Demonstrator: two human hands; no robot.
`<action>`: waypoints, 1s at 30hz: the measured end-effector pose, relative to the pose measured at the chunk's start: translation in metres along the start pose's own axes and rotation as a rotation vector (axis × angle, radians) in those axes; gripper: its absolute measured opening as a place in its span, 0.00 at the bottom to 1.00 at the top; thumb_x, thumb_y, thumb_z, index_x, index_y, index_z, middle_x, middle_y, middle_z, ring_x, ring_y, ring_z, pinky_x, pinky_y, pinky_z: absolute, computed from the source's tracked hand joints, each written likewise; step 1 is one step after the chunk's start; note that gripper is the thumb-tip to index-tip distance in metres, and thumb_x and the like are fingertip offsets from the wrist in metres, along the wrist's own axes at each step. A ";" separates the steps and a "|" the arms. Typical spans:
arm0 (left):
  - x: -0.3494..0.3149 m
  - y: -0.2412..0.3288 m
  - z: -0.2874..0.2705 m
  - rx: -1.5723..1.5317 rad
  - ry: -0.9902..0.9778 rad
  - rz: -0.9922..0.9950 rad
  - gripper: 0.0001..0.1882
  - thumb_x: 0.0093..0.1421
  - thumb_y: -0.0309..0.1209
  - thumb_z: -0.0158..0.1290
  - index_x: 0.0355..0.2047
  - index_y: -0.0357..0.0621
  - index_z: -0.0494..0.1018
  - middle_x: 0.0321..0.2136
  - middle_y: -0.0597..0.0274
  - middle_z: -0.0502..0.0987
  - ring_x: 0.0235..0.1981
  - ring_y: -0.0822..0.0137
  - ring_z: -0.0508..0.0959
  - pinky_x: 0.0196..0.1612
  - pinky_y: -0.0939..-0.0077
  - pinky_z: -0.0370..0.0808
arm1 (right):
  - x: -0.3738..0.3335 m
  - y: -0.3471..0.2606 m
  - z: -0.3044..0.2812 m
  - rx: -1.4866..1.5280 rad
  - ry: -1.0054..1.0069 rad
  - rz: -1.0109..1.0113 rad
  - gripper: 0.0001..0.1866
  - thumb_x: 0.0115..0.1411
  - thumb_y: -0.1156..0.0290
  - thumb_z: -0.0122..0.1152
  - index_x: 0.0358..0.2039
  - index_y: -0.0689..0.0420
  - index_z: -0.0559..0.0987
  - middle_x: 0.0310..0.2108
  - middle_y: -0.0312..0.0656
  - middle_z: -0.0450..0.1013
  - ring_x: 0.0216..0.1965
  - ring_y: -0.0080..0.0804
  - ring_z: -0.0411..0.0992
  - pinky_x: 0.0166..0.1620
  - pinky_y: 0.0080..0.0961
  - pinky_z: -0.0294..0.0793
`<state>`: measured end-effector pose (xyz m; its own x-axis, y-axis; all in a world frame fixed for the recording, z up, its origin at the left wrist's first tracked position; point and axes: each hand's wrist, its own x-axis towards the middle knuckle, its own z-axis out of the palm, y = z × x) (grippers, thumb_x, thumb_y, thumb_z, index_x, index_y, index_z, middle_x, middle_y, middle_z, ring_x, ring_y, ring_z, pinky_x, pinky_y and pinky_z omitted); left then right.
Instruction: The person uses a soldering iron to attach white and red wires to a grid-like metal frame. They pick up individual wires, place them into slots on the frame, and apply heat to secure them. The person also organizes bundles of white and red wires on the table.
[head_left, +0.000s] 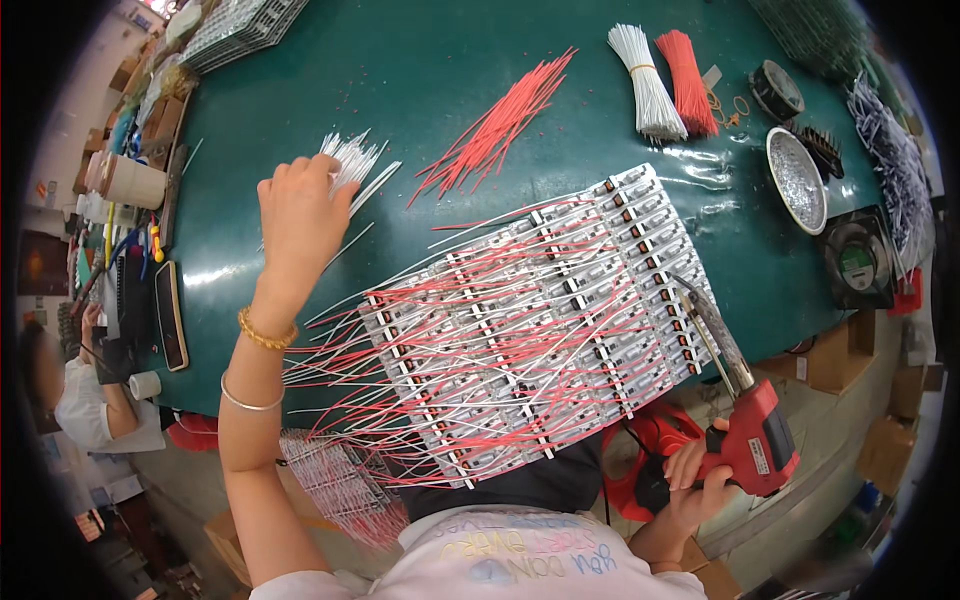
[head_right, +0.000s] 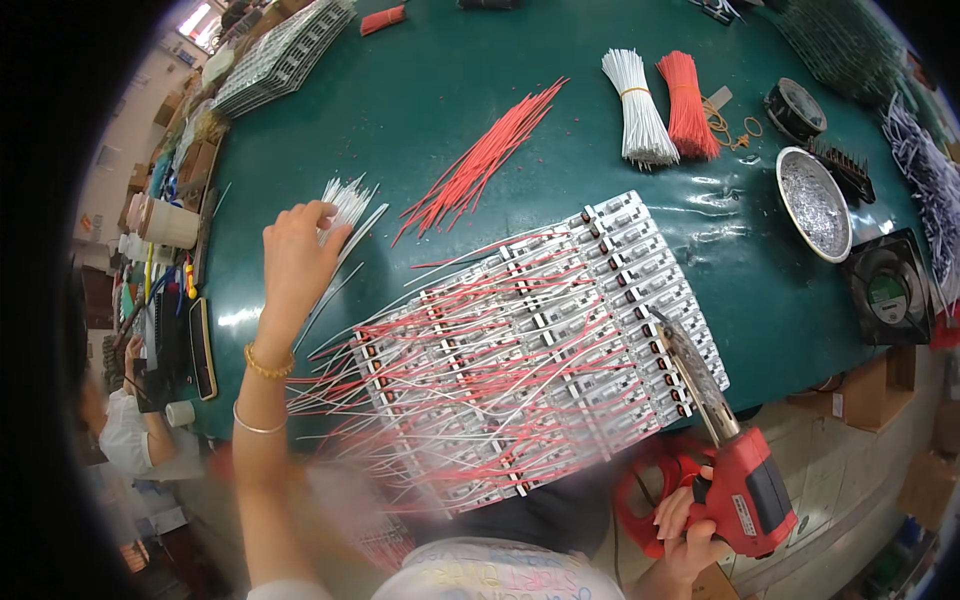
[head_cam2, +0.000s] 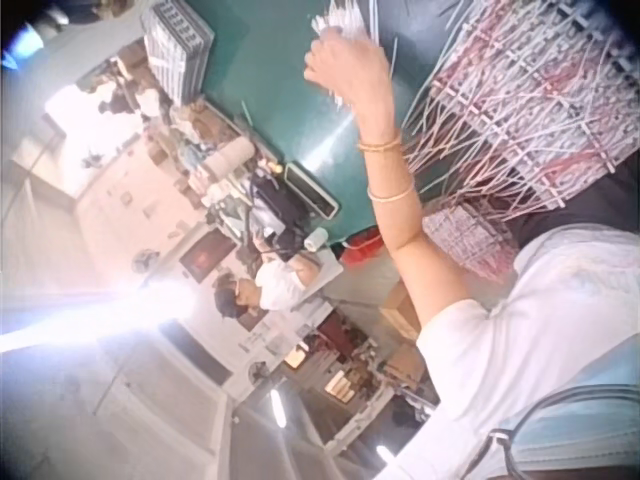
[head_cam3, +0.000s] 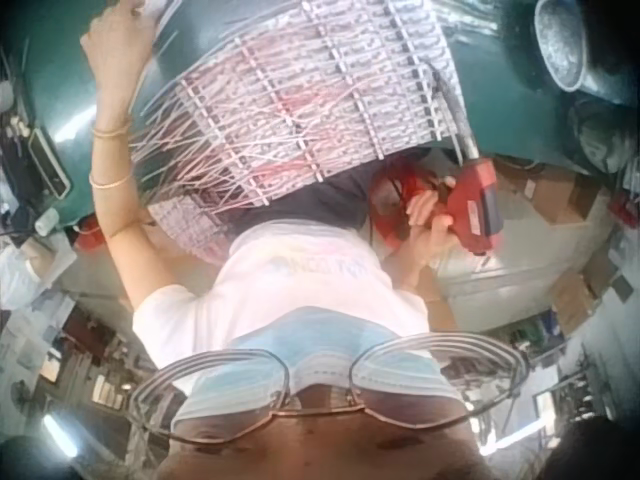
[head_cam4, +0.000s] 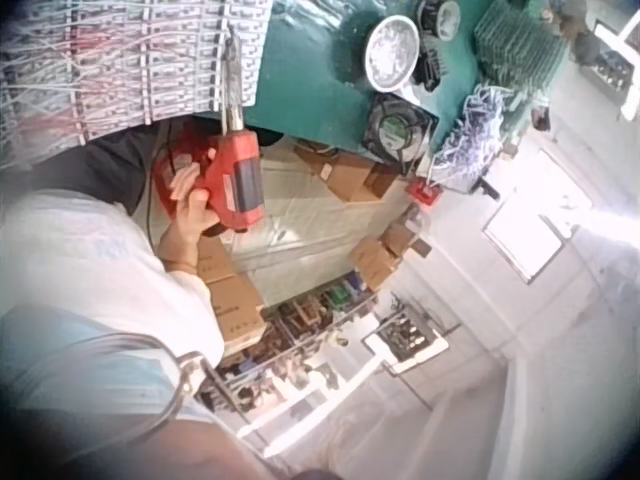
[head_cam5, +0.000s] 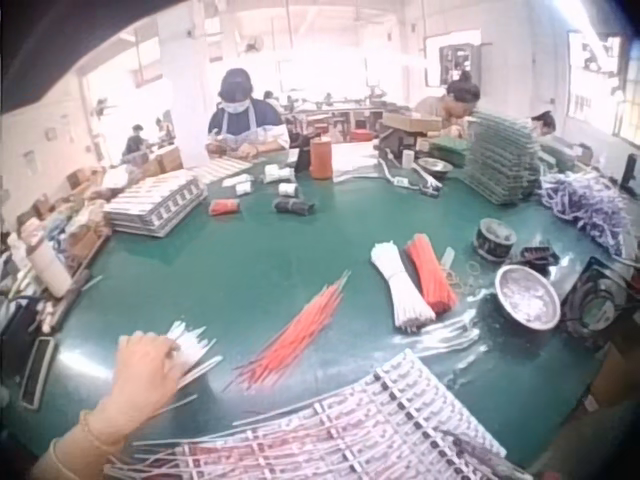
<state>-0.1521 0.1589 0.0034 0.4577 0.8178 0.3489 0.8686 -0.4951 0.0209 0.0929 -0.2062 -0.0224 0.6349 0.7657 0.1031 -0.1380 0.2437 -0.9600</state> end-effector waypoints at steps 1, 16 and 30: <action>0.000 -0.007 0.004 -0.060 -0.052 -0.052 0.07 0.52 0.32 0.56 0.27 0.41 0.73 0.25 0.59 0.74 0.31 0.60 0.72 0.38 0.66 0.62 | 0.001 0.000 0.001 -0.001 -0.009 -0.003 0.33 0.61 0.51 0.49 0.53 0.69 0.59 0.11 0.33 0.60 0.09 0.20 0.57 0.16 0.18 0.60; 0.005 0.051 -0.033 -0.837 -0.086 -0.136 0.04 0.57 0.24 0.51 0.27 0.36 0.69 0.19 0.69 0.69 0.22 0.78 0.67 0.28 0.84 0.65 | -0.005 -0.006 -0.004 -0.009 0.004 -0.008 0.33 0.62 0.52 0.49 0.53 0.71 0.59 0.11 0.32 0.59 0.09 0.20 0.57 0.16 0.17 0.59; -0.050 0.191 -0.019 -0.790 -0.297 0.488 0.08 0.48 0.24 0.56 0.21 0.44 0.66 0.18 0.67 0.67 0.21 0.65 0.66 0.33 0.68 0.59 | -0.035 -0.019 -0.010 -0.182 0.128 0.103 0.46 0.50 0.35 0.52 0.50 0.69 0.61 0.09 0.29 0.59 0.10 0.20 0.59 0.18 0.18 0.61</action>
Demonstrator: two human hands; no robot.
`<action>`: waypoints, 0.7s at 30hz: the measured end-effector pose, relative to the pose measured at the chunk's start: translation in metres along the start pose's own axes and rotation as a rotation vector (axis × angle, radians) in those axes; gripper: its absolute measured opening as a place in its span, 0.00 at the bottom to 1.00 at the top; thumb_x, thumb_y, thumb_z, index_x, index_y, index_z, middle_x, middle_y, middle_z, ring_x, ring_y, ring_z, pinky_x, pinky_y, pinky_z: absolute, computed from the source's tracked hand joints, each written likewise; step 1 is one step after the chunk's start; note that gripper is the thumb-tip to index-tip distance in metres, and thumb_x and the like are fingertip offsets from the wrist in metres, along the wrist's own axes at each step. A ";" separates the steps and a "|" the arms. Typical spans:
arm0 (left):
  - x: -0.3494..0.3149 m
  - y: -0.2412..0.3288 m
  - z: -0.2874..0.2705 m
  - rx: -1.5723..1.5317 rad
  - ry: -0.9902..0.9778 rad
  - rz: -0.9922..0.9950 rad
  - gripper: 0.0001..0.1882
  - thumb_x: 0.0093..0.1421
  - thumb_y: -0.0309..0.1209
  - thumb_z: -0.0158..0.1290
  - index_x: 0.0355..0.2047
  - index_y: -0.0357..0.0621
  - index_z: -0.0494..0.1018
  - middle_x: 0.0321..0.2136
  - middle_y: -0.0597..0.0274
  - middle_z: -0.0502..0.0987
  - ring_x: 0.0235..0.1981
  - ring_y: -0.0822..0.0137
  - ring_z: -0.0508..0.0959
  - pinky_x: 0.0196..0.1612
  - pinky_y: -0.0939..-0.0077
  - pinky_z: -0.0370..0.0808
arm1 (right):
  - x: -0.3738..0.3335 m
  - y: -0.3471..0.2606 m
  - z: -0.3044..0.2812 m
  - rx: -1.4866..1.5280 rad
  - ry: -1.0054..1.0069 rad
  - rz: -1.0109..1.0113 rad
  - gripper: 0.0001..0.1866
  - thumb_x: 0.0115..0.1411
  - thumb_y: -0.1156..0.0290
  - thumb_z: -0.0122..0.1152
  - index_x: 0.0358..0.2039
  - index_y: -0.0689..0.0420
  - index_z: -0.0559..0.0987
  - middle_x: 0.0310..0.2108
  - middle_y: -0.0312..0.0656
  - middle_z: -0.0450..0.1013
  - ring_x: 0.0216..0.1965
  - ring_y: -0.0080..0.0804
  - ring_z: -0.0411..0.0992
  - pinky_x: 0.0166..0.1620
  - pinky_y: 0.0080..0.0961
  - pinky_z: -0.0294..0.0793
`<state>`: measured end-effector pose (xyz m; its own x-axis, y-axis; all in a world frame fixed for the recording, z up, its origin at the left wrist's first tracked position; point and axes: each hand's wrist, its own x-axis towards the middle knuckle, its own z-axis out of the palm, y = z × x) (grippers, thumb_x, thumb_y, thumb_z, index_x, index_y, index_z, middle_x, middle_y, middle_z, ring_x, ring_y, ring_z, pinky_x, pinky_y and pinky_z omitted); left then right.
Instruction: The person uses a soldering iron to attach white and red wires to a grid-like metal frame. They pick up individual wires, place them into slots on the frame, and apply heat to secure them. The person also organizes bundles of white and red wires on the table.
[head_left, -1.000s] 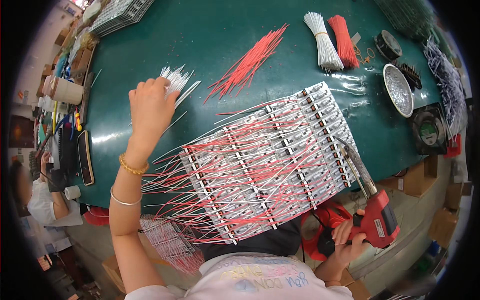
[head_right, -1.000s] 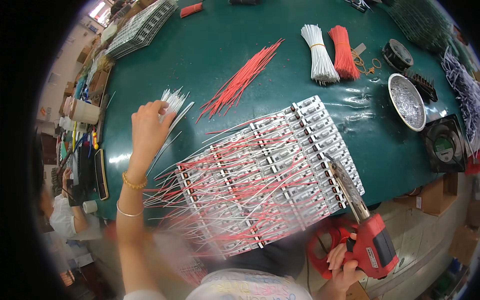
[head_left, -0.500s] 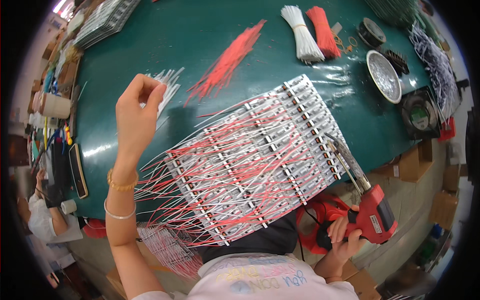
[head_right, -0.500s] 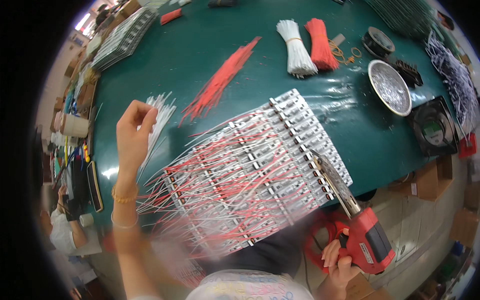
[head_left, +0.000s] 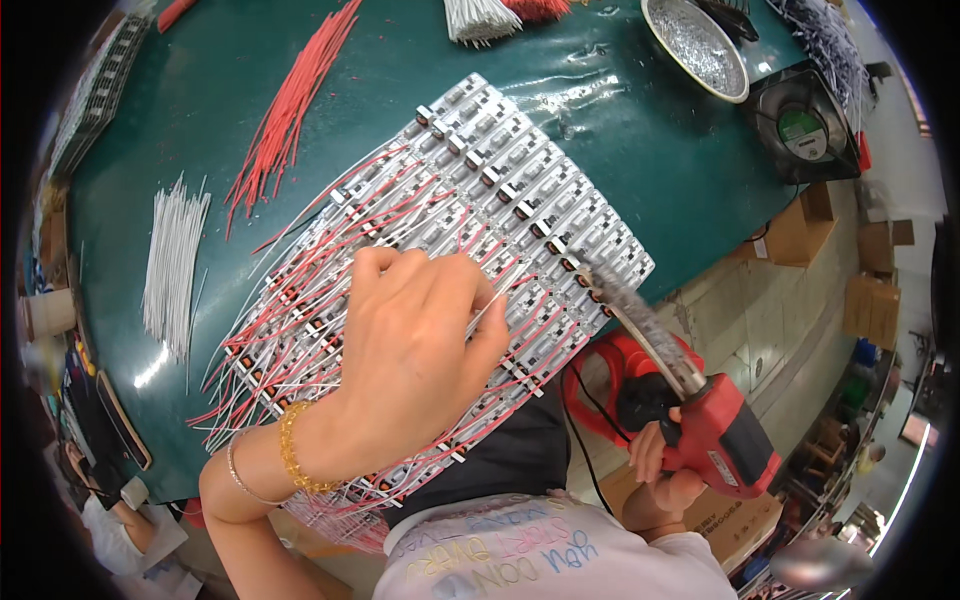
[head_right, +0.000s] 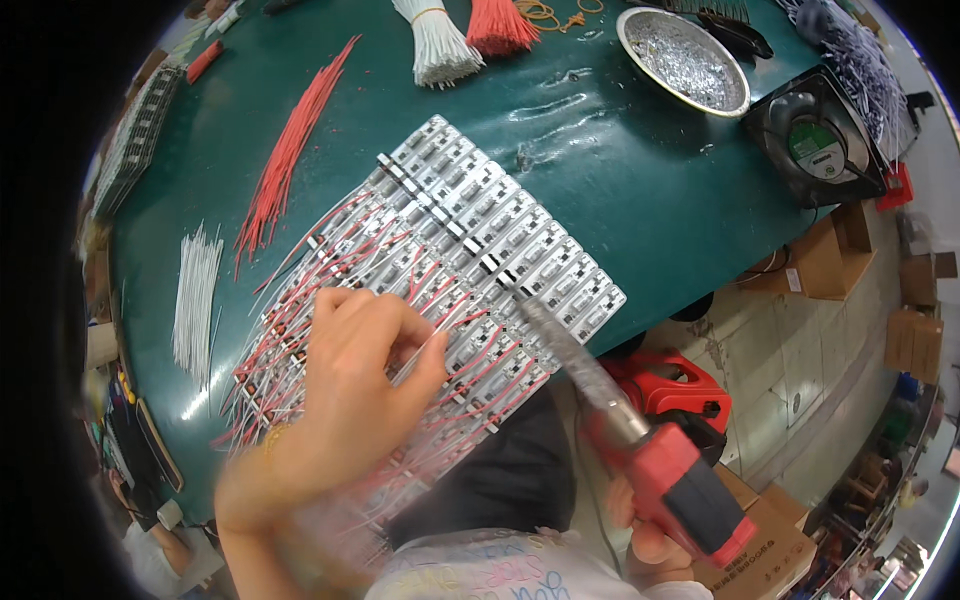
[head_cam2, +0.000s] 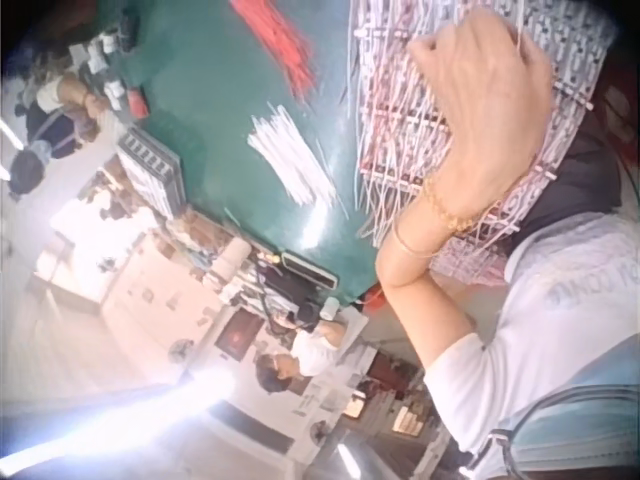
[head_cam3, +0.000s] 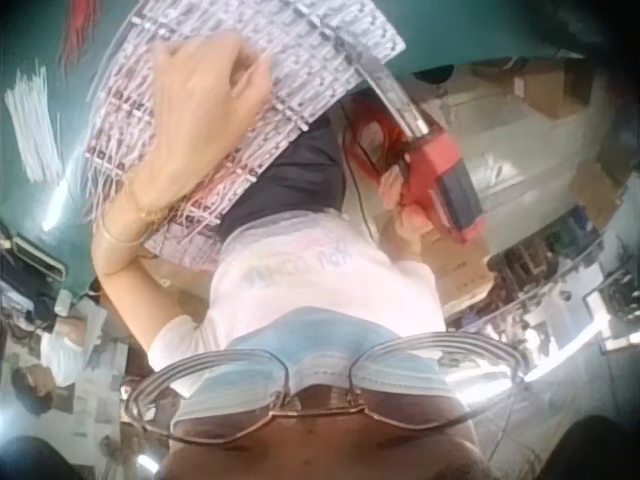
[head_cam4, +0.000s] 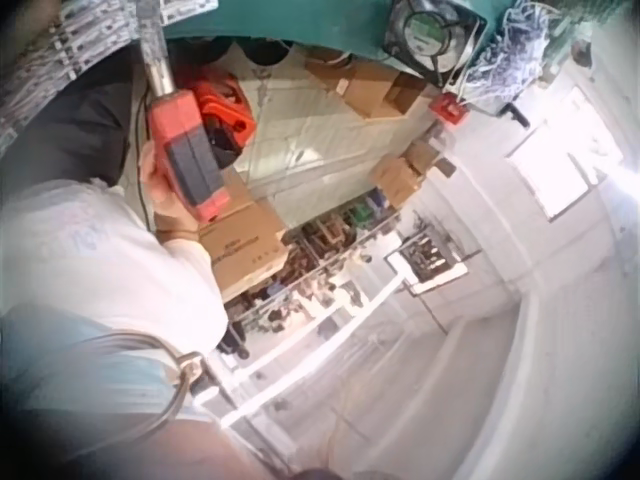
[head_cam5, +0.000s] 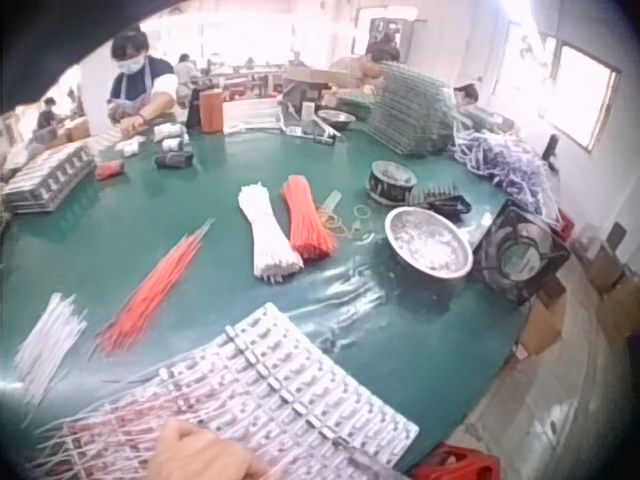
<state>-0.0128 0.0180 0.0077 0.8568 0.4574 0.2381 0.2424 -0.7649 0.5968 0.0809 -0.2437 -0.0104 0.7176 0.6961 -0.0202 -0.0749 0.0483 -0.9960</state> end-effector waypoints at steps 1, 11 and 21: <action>-0.001 0.000 0.000 0.013 -0.001 -0.001 0.08 0.48 0.24 0.56 0.21 0.44 0.66 0.18 0.67 0.67 0.21 0.65 0.66 0.33 0.68 0.59 | -0.002 0.003 -0.002 0.001 -0.021 0.006 0.47 0.49 0.34 0.52 0.50 0.69 0.61 0.09 0.29 0.59 0.10 0.20 0.59 0.18 0.18 0.61; 0.000 -0.003 -0.002 -0.015 -0.019 0.000 0.09 0.44 0.22 0.57 0.20 0.44 0.65 0.17 0.65 0.66 0.20 0.63 0.66 0.32 0.67 0.59 | -0.014 0.021 -0.023 -0.185 -0.098 0.158 0.41 0.46 0.34 0.56 0.37 0.67 0.67 0.10 0.31 0.61 0.12 0.21 0.60 0.18 0.19 0.60; 0.001 -0.002 -0.003 -0.017 -0.021 0.009 0.09 0.44 0.22 0.56 0.20 0.44 0.65 0.16 0.64 0.65 0.21 0.63 0.66 0.32 0.68 0.58 | -0.007 0.030 -0.028 0.028 -0.207 -0.042 0.46 0.49 0.35 0.54 0.52 0.66 0.61 0.10 0.29 0.58 0.11 0.21 0.59 0.18 0.20 0.60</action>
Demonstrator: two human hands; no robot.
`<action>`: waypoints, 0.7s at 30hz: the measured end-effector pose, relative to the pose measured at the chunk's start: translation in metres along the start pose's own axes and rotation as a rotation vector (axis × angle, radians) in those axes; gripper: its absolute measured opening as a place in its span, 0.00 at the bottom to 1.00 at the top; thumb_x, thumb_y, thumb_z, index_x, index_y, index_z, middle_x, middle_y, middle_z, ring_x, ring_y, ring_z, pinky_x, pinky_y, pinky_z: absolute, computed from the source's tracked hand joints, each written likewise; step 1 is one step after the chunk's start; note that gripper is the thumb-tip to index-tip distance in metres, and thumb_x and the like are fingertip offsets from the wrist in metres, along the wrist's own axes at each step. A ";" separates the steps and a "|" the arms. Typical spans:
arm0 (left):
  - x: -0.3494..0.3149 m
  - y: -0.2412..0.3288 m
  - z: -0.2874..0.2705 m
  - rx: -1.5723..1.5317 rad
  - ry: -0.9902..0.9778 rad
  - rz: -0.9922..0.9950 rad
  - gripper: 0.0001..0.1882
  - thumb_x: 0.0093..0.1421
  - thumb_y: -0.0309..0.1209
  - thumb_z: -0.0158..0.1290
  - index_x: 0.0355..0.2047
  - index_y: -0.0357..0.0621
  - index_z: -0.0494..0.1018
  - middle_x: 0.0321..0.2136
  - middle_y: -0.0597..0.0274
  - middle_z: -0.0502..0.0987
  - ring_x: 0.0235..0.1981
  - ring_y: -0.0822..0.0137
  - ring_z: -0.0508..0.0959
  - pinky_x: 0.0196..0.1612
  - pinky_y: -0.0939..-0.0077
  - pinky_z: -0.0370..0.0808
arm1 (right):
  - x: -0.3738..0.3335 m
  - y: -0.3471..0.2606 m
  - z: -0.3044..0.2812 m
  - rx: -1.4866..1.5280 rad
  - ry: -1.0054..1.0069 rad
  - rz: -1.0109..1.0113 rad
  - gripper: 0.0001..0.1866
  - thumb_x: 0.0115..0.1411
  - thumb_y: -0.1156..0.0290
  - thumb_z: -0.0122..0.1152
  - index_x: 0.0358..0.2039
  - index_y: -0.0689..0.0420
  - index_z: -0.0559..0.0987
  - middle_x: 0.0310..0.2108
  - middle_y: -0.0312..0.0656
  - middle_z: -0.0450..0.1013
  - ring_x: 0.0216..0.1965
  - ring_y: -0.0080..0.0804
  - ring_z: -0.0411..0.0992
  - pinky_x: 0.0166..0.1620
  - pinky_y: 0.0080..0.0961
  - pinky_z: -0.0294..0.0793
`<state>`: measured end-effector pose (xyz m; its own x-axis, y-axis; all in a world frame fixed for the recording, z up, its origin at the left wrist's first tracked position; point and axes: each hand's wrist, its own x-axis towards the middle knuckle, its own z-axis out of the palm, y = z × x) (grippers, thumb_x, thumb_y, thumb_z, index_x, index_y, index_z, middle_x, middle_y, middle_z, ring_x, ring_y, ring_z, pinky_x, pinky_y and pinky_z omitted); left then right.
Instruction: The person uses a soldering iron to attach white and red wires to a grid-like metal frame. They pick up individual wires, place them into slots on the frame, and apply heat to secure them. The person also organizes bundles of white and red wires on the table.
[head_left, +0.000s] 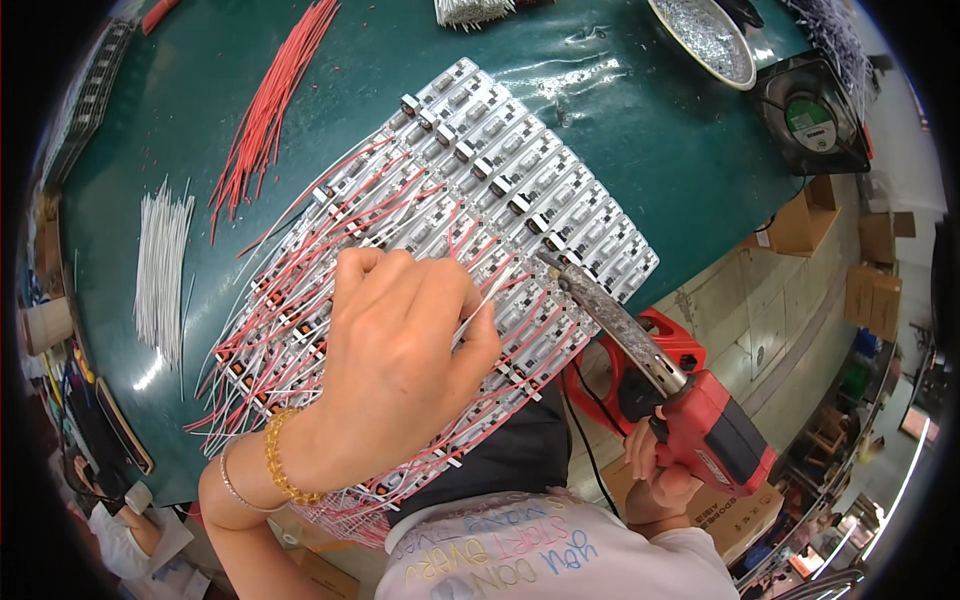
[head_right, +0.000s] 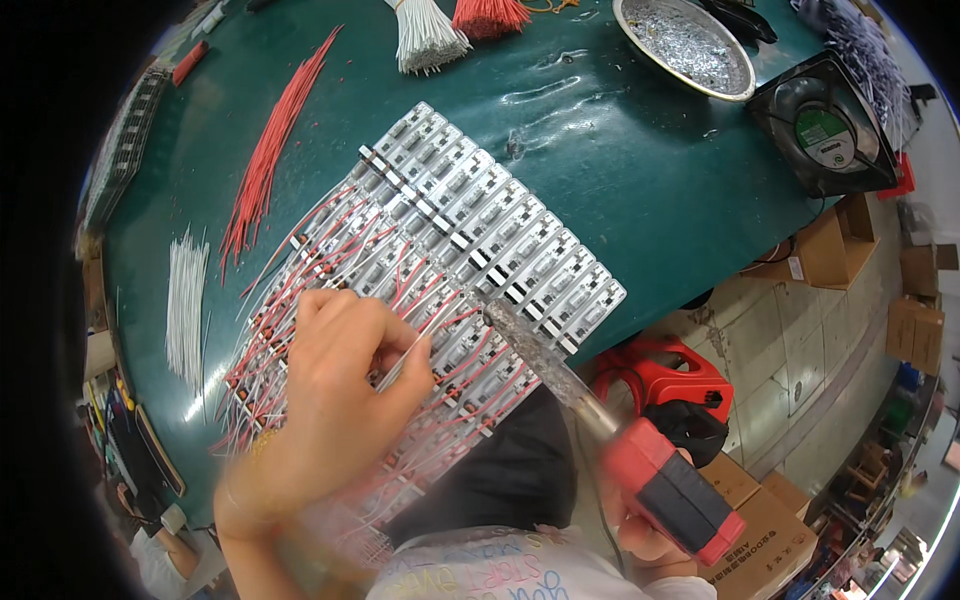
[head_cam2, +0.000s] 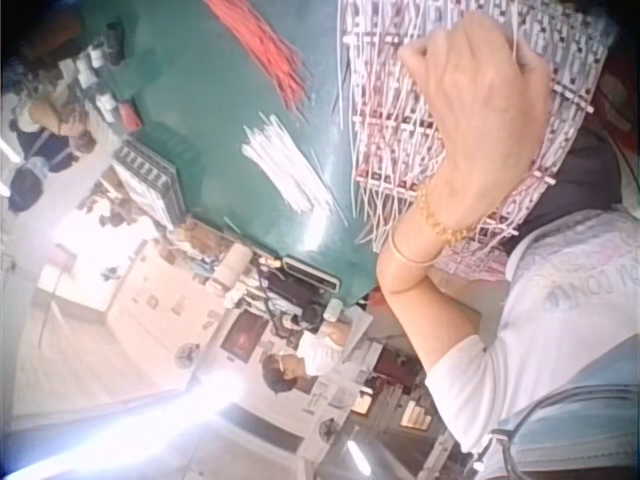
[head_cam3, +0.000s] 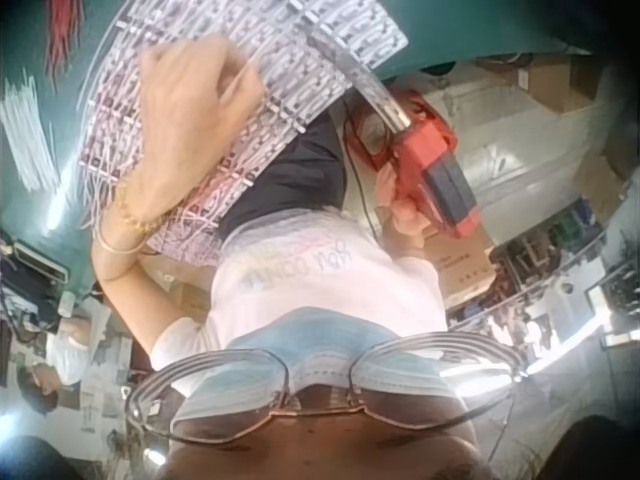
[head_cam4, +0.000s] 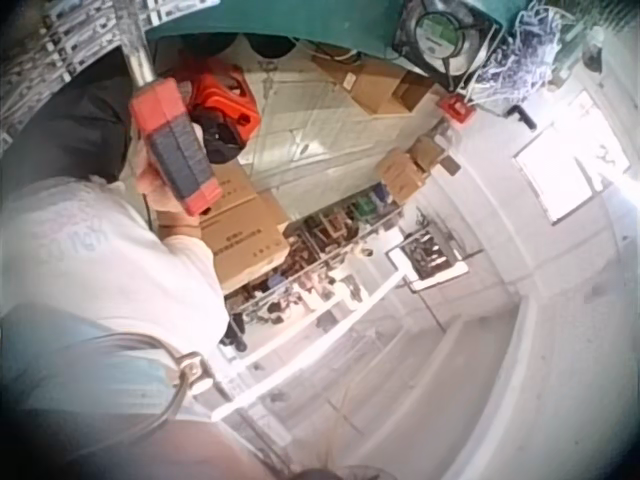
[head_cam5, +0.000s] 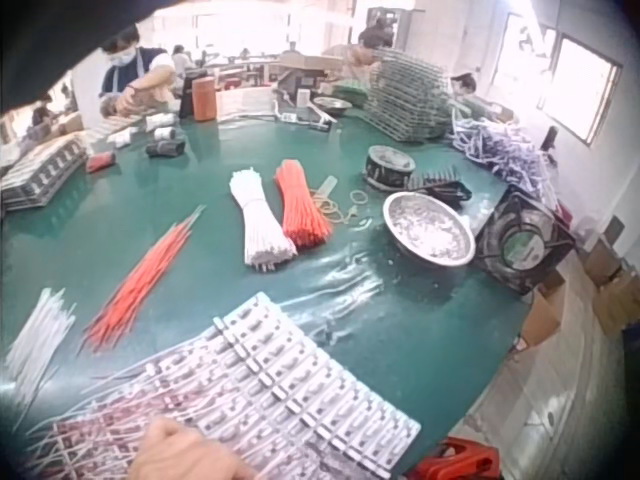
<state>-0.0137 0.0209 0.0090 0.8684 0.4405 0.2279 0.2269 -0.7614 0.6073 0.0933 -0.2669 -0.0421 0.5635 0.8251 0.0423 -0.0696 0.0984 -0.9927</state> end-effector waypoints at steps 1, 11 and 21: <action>0.000 0.000 0.000 0.002 -0.002 0.000 0.09 0.44 0.22 0.56 0.20 0.44 0.65 0.16 0.64 0.65 0.21 0.63 0.66 0.32 0.68 0.58 | 0.002 -0.004 0.003 -0.030 0.009 0.022 0.46 0.49 0.35 0.53 0.53 0.66 0.61 0.10 0.29 0.58 0.11 0.21 0.59 0.18 0.20 0.60; 0.001 0.003 -0.010 0.004 0.044 0.012 0.07 0.46 0.23 0.57 0.20 0.43 0.68 0.17 0.66 0.69 0.22 0.65 0.68 0.33 0.68 0.59 | 0.017 -0.031 0.022 0.011 0.102 0.096 0.47 0.52 0.34 0.48 0.55 0.66 0.59 0.09 0.29 0.59 0.11 0.20 0.59 0.19 0.20 0.62; -0.001 0.009 0.014 0.052 0.052 0.043 0.07 0.47 0.23 0.57 0.20 0.44 0.68 0.18 0.65 0.68 0.22 0.64 0.66 0.35 0.65 0.59 | -0.008 -0.024 0.004 -0.137 0.083 0.129 0.48 0.49 0.32 0.50 0.53 0.66 0.60 0.09 0.28 0.59 0.11 0.21 0.59 0.19 0.19 0.62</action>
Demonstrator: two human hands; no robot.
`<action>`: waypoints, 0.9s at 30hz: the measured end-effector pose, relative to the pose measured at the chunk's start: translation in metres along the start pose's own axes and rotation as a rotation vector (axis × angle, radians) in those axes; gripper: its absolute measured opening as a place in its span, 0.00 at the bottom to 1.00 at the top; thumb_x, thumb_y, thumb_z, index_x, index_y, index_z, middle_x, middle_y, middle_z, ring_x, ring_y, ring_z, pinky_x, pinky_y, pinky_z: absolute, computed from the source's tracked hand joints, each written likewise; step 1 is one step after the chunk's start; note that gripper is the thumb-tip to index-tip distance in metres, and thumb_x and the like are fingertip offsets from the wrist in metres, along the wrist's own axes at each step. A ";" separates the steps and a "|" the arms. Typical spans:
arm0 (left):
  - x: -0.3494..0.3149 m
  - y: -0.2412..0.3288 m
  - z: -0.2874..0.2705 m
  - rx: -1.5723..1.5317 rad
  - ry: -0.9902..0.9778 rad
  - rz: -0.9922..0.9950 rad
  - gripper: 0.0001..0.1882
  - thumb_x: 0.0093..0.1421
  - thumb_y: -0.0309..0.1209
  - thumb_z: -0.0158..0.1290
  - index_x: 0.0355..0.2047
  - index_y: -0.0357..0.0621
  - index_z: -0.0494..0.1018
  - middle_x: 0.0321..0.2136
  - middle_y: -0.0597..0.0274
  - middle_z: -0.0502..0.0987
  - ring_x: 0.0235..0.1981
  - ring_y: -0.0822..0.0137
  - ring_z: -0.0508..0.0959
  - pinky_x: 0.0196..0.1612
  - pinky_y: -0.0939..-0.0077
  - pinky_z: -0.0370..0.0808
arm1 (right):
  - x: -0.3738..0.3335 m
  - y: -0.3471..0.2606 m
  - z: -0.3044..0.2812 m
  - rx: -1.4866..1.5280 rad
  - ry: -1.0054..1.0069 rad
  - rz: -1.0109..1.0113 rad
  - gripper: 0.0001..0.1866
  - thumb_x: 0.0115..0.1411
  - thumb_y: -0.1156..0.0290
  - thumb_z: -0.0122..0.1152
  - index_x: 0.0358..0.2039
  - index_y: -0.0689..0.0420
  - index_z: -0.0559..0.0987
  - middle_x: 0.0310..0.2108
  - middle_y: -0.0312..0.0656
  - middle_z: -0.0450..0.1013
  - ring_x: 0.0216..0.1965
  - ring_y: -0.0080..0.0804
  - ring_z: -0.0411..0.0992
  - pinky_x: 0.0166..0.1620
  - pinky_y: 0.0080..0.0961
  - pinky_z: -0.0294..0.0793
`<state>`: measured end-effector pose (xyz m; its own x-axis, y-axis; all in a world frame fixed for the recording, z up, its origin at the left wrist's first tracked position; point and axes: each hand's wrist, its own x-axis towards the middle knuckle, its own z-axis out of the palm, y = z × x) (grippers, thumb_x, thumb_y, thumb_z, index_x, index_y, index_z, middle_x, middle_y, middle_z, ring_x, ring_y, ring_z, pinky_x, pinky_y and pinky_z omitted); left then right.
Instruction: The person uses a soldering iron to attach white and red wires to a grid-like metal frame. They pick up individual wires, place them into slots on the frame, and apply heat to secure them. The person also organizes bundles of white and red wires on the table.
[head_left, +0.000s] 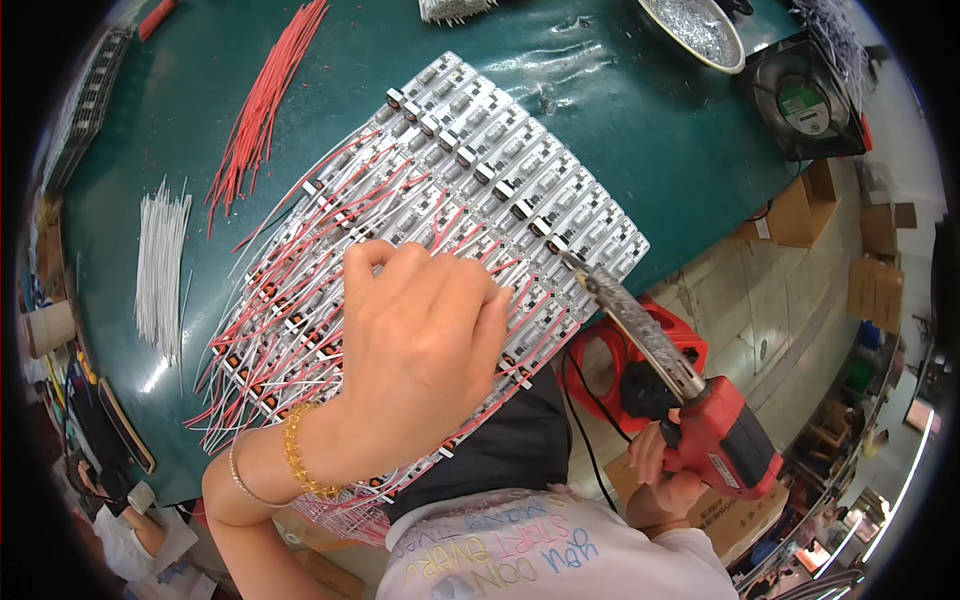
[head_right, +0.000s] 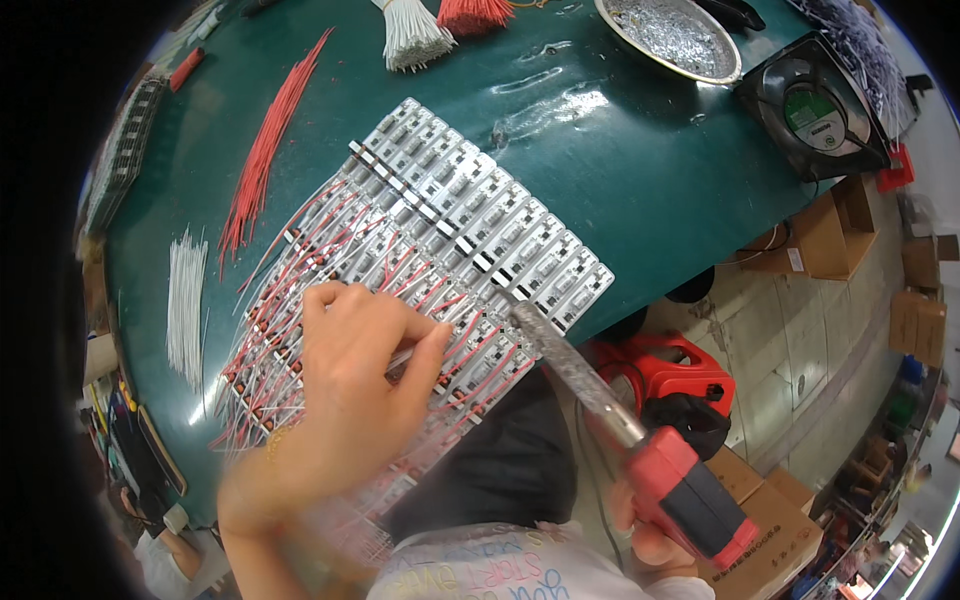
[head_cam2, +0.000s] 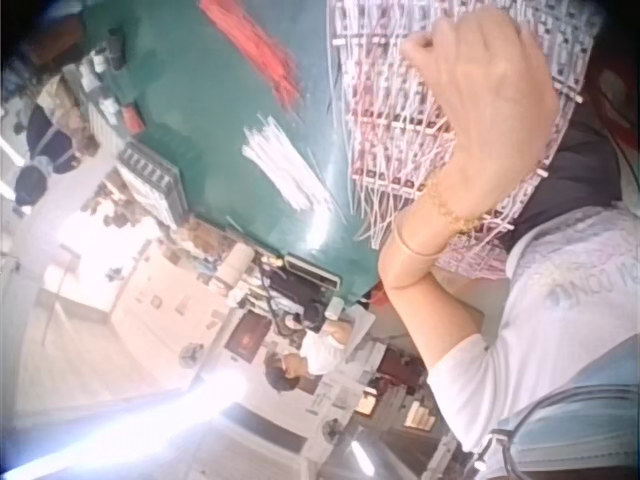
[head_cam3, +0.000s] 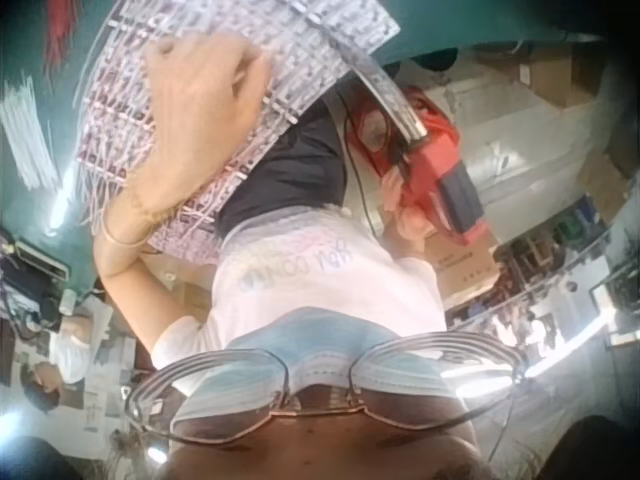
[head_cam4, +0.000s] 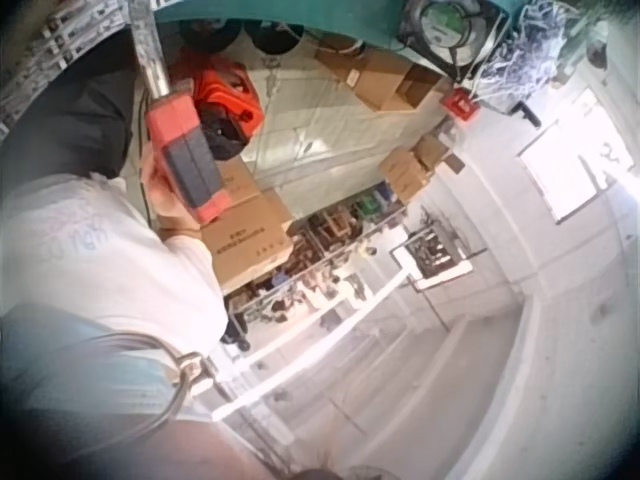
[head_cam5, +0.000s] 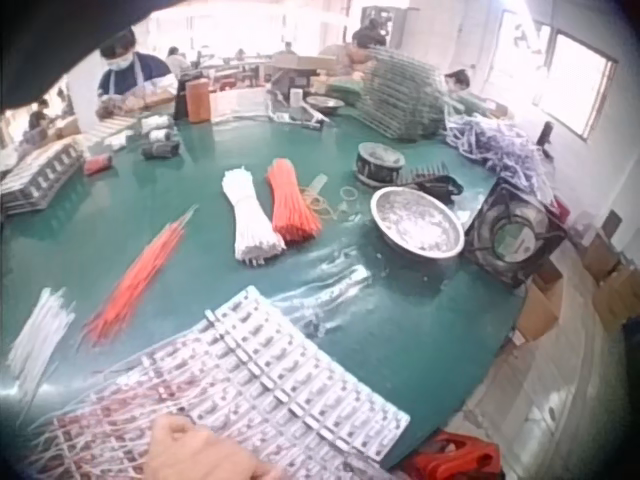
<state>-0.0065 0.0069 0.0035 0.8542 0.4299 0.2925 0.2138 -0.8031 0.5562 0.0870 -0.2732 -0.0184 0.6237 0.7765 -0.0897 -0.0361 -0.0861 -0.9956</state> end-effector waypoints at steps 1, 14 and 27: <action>-0.001 -0.001 0.000 0.002 -0.002 -0.002 0.07 0.47 0.23 0.57 0.20 0.44 0.68 0.18 0.65 0.67 0.22 0.64 0.66 0.35 0.65 0.59 | -0.009 0.007 -0.007 0.003 -0.004 0.010 0.48 0.48 0.32 0.51 0.53 0.66 0.60 0.09 0.28 0.59 0.11 0.21 0.59 0.19 0.18 0.62; 0.000 -0.001 0.003 0.035 0.007 0.029 0.08 0.47 0.23 0.56 0.20 0.44 0.66 0.17 0.63 0.66 0.22 0.63 0.65 0.36 0.64 0.61 | -0.012 0.026 -0.005 0.108 -0.033 -0.028 0.46 0.46 0.33 0.53 0.46 0.68 0.64 0.09 0.29 0.60 0.12 0.21 0.60 0.18 0.18 0.60; 0.000 0.001 0.005 0.049 0.034 0.045 0.08 0.47 0.22 0.57 0.20 0.44 0.67 0.17 0.65 0.67 0.21 0.63 0.66 0.35 0.65 0.61 | 0.008 -0.008 0.014 0.104 0.047 0.021 0.44 0.52 0.35 0.49 0.55 0.62 0.62 0.09 0.28 0.58 0.10 0.20 0.59 0.19 0.19 0.62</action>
<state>-0.0038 0.0044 0.0005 0.8469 0.4064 0.3430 0.1994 -0.8406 0.5037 0.0810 -0.2574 -0.0111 0.6579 0.7447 -0.1122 -0.1291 -0.0352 -0.9910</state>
